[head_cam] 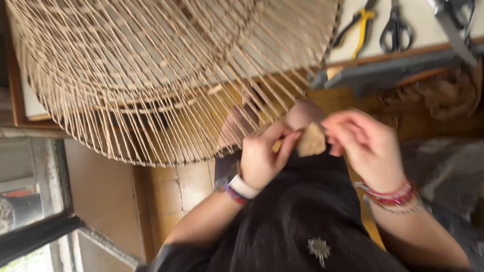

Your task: Crafting or repairing a large wicker object using various hand tools like pliers, scissors, and a glue gun.

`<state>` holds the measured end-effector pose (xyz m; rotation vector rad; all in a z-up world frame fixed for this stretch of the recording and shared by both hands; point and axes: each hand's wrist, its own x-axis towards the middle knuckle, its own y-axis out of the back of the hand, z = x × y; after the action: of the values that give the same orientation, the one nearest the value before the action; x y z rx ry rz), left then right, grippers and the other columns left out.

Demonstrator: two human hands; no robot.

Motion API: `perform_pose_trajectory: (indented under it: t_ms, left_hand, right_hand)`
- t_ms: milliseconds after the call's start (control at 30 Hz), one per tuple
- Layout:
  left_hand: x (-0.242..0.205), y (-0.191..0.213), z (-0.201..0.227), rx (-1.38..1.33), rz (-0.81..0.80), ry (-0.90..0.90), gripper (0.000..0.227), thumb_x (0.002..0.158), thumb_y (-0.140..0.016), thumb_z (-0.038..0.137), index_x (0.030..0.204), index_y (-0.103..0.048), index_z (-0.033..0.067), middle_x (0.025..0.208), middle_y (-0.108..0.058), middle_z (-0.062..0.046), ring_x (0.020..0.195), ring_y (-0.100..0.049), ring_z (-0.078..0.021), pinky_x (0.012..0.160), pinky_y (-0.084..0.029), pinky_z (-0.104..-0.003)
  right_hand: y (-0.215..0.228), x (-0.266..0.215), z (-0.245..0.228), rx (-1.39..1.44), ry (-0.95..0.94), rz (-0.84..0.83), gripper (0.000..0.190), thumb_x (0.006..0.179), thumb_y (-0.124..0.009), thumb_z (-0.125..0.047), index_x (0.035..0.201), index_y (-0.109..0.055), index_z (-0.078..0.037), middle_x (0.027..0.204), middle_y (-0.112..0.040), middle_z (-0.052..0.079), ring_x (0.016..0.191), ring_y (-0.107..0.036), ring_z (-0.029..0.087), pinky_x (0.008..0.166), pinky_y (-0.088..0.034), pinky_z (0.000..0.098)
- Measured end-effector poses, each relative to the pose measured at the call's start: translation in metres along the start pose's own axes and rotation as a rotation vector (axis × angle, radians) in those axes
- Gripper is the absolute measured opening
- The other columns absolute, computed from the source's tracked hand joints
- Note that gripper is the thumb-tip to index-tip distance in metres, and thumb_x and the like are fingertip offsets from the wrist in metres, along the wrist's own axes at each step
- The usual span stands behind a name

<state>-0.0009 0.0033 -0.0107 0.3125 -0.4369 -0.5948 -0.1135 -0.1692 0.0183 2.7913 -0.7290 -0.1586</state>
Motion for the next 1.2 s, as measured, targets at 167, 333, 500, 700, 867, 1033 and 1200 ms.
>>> perform_pose_trajectory:
  t_ms: [167,333,500,700,867,1033,1200]
  left_hand:
    - [0.002,-0.009,-0.001,0.008,0.014,-0.052,0.014,0.096,-0.072,0.026,0.088,-0.069,0.0152,0.069,-0.066,-0.009,0.069,-0.07,-0.0354,0.065,-0.058,-0.043]
    - [0.005,-0.011,0.005,-0.029,0.033,-0.081,0.015,0.096,-0.072,0.024,0.086,-0.067,0.0159,0.068,-0.064,-0.006,0.069,-0.069,-0.0318,0.066,-0.058,-0.039]
    - [0.007,-0.009,0.01,-0.15,0.028,-0.059,0.019,0.098,-0.07,0.023,0.083,-0.066,0.0125,0.067,-0.065,-0.006,0.067,-0.069,-0.031,0.063,-0.057,-0.037]
    - [0.009,-0.012,-0.001,-0.47,-0.175,0.162,0.022,0.105,-0.062,0.024,0.091,-0.068,0.0072,0.065,-0.064,-0.007,0.07,-0.057,-0.0116,0.067,-0.054,-0.034]
    - [0.014,-0.029,0.009,-0.555,-0.371,0.218,0.028,0.099,-0.071,0.03,0.079,-0.069,0.0097,0.058,-0.066,-0.006,0.063,-0.066,-0.0174,0.068,-0.055,-0.035]
    - [0.013,-0.023,0.001,-0.593,-0.459,0.286,0.033,0.102,-0.067,0.031,0.073,-0.071,0.0139,0.051,-0.065,-0.001,0.058,-0.07,-0.0128,0.068,-0.057,-0.026]
    - [0.019,-0.008,-0.003,-0.545,-0.749,0.362,0.05,0.101,-0.065,0.039,0.056,-0.059,0.0162,0.04,-0.056,0.001,0.059,-0.071,-0.0142,0.066,-0.056,-0.024]
  right_hand:
    - [-0.02,0.012,0.011,-0.105,0.049,0.003,0.022,0.099,-0.07,-0.009,0.116,-0.065,0.003,0.089,-0.063,0.018,0.07,-0.07,0.024,0.056,-0.062,0.0386]
    - [-0.016,0.016,0.024,-0.131,0.168,-0.033,0.013,0.1,-0.069,-0.011,0.093,-0.072,-0.002,0.066,-0.061,0.007,0.061,-0.058,0.011,0.049,-0.052,0.0287]
    - [-0.012,0.014,0.018,-0.085,0.339,0.134,0.031,0.098,-0.074,-0.01,0.071,-0.06,-0.004,0.052,-0.049,0.002,0.046,-0.044,0.012,0.051,-0.041,0.0212]
    - [-0.012,0.012,0.025,-0.084,0.307,0.196,0.027,0.092,-0.079,-0.011,0.073,-0.064,-0.002,0.049,-0.051,0.005,0.043,-0.048,0.012,0.046,-0.043,0.0244]
    - [-0.012,0.016,0.016,0.228,0.265,0.063,0.024,0.094,-0.071,0.003,0.073,-0.059,0.005,0.051,-0.054,0.01,0.045,-0.059,0.012,0.041,-0.055,0.0293]
    - [-0.008,0.016,0.037,0.06,0.322,0.128,0.029,0.095,-0.075,-0.002,0.072,-0.06,0.004,0.054,-0.053,0.01,0.046,-0.057,0.009,0.039,-0.049,0.0272]
    - [-0.009,0.015,0.018,-0.104,0.201,0.18,0.023,0.095,-0.079,-0.011,0.078,-0.068,-0.001,0.056,-0.061,0.011,0.055,-0.054,0.009,0.052,-0.05,0.0285]
